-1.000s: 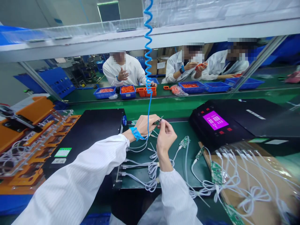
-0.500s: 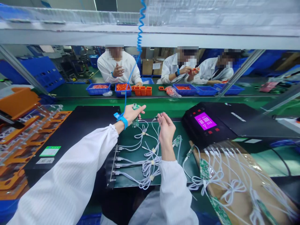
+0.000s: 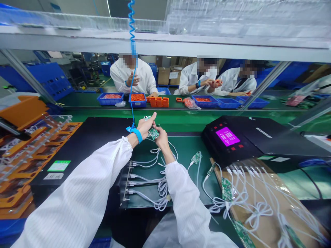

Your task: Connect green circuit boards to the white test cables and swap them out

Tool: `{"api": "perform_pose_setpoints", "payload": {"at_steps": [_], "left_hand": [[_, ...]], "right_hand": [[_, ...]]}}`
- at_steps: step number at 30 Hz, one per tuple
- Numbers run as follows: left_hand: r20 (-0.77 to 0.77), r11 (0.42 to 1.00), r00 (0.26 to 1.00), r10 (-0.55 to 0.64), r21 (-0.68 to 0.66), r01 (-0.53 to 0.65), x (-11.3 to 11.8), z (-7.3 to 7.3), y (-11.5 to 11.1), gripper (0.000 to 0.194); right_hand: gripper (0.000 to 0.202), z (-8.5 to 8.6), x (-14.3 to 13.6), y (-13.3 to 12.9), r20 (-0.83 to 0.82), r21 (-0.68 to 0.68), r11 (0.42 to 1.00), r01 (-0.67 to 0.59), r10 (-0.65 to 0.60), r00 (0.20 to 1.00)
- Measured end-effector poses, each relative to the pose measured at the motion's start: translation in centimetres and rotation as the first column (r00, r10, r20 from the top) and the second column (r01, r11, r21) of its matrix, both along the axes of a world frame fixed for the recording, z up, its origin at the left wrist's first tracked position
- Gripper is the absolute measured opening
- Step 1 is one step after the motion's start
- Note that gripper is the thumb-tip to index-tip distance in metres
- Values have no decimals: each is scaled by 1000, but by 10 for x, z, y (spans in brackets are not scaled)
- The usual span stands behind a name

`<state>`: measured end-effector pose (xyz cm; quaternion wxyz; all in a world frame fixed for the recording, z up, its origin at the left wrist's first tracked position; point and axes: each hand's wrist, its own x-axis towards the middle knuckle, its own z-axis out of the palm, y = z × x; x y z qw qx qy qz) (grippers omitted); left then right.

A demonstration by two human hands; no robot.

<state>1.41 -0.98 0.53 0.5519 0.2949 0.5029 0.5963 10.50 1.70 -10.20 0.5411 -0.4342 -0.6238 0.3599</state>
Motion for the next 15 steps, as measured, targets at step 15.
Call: {"api": "perform_pose_setpoints", "payload": {"at_steps": [15], "left_hand": [[31, 1000, 999, 16, -5, -16, 4, 3, -1, 37]], "right_hand": [[58, -18, -1, 10, 115, -78, 996, -36, 45, 992]]}}
